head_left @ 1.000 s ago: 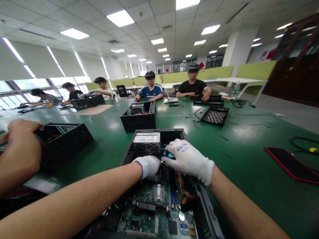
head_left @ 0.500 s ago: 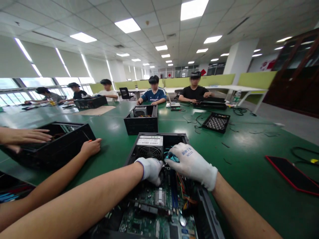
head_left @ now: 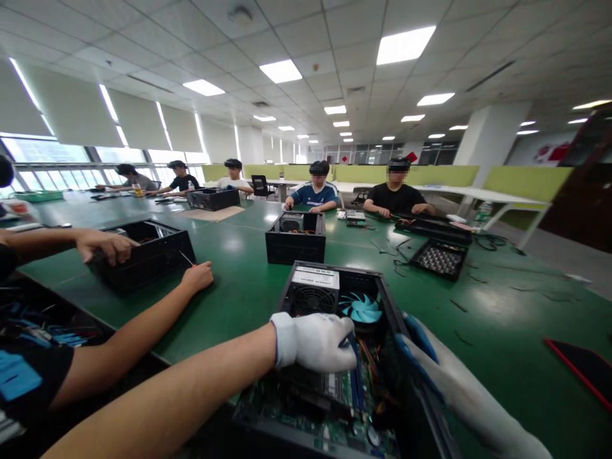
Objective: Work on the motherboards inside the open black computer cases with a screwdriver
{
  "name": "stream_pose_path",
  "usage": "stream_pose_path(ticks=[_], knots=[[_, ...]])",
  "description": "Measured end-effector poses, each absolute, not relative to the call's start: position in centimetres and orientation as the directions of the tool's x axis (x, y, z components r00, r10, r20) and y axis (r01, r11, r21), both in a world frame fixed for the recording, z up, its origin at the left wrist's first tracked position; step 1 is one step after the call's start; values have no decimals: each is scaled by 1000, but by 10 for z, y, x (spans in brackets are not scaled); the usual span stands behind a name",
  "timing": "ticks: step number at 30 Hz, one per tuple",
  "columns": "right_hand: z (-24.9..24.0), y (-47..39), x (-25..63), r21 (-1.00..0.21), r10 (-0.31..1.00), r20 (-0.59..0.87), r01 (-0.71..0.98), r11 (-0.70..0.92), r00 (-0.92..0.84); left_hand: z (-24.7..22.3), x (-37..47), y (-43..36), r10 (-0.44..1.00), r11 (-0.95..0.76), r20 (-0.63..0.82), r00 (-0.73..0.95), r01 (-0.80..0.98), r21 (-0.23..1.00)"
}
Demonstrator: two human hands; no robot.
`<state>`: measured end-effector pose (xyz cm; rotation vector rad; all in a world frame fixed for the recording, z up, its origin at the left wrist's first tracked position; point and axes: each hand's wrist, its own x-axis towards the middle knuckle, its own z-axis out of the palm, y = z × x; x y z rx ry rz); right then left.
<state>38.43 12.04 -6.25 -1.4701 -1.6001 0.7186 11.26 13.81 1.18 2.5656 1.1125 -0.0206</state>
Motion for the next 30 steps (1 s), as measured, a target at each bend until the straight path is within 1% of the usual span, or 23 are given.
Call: stream_pose_path(ticks=[3,5,7,10,12,14,17,22,25,30], knots=[[-69,107,379,-938,995,93,331,98,-32,20,97,112,702,-658,-26,712,662,358],[-69,101,372,-954,996,88,288,86,-5,24,83,95,701,-674,61,711,631,384],[-67,100,364,-939,994,112,328,105,4,27,68,80,698,-686,118,706,613,391],[-63,103,350,-897,988,153,422,133,14,30,48,61,734,-655,128,666,646,393],[-61,110,337,-881,986,166,445,161,-29,29,37,50,775,-613,127,619,687,390],[-57,120,319,-874,979,179,441,203,-96,24,26,41,803,-586,155,575,719,374],[-50,137,281,-859,961,210,436,268,-178,8,11,31,820,-570,289,494,749,338],[-43,174,206,-807,914,280,444,390,-295,-39,-14,23,753,-545,589,292,778,312],[-45,203,156,-774,890,290,461,435,-352,-69,-17,21,706,-531,673,219,793,300],[-54,251,85,-719,818,321,439,539,-477,-113,-6,41,652,-530,735,184,804,269]])
